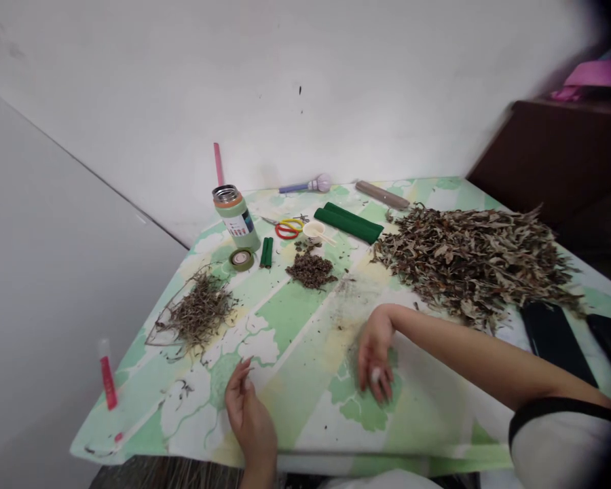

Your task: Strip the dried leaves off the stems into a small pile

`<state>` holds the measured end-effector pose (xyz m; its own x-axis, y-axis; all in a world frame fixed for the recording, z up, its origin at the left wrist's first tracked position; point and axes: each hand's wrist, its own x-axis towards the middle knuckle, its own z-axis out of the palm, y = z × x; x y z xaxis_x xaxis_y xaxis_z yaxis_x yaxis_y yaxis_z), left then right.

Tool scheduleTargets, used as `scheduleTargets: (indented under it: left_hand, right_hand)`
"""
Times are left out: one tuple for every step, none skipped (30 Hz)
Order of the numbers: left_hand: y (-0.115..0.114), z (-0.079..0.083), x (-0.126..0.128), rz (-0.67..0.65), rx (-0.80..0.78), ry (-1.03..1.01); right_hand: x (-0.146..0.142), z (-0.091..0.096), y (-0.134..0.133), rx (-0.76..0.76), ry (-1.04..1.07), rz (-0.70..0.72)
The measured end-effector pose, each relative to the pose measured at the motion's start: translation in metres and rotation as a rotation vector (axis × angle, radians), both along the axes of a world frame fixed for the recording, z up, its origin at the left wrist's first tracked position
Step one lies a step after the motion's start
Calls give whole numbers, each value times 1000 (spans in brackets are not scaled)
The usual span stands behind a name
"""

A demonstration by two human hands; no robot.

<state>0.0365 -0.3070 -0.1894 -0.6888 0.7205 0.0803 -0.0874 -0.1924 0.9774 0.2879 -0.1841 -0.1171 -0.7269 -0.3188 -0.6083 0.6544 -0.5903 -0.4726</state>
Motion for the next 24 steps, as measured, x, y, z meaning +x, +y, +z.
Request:
scheduleTargets:
  left_hand:
    - [0, 0, 0, 6, 1, 4]
    - [0, 0, 0, 13, -4, 7]
    - [0, 0, 0, 19, -13, 10]
    - [0, 0, 0, 22, -23, 13]
    - [0, 0, 0, 23, -30, 16]
    - [0, -1, -1, 21, -37, 23]
    - [-1, -1, -1, 19, -43, 33]
    - [-1, -2, -1, 18, -49, 45]
    - [-1, -2, -1, 18, -54, 59]
    - [-1, -3, -1, 19, -60, 71]
    - [-1, -3, -1, 20, -66, 83]
    - [-1, -4, -1, 20, -72, 93]
    - [0, -4, -1, 19, -76, 100]
    - [0, -4, -1, 15, -79, 101]
    - [0, -4, -1, 11, -80, 100]
    - [0, -3, -1, 5, -79, 97]
    - [0, -3, -1, -1, -76, 96]
    - [0, -3, -1, -4, -75, 95]
    - [0, -3, -1, -5, -75, 96]
    - [0, -3, -1, -3, -75, 100]
    - [0, -3, -1, 0, -73, 102]
    - [0, -4, -1, 0, -71, 102]
    - [0, -4, -2, 0, -69, 102]
    - [0, -4, -2, -1, -67, 102]
  right_hand:
    - [1, -5, 7, -1, 4, -17]
    - [-1, -9, 18, 40, 41, -60]
    - [-5, -12, 30, 127, 96, -136]
    - [-11, -13, 42, 269, 155, -244]
    - [-18, -14, 54, 462, 198, -372]
    - [-25, -14, 65, 698, 211, -511]
    - [-29, -13, 74, 921, 200, -628]
    - [-32, -12, 80, 1052, 184, -695]
    - [-31, -11, 85, 1158, 156, -730]
    - [-26, -10, 87, 1231, 116, -734]
    - [-19, -10, 89, 1290, 65, -719]
    - [-8, -10, 89, 1371, -9, -703]
    - [4, -10, 89, 1446, -91, -692]
    - [17, -11, 89, 1520, -180, -683]
    - [29, -13, 88, 1593, -270, -668]
    - [40, -14, 88, 1659, -350, -639]
    - [47, -16, 87, 1718, -419, -594]
    - [52, -19, 87, 1765, -473, -536]
    - [54, -21, 87, 1802, -511, -474]
    - [53, -24, 88, 1831, -538, -414]
    - [50, -26, 89, 1854, -557, -362]
    - [45, -29, 90, 1875, -569, -321]
    - [41, -31, 92, 1893, -577, -290]
    - [36, -32, 94, 1906, -582, -268]
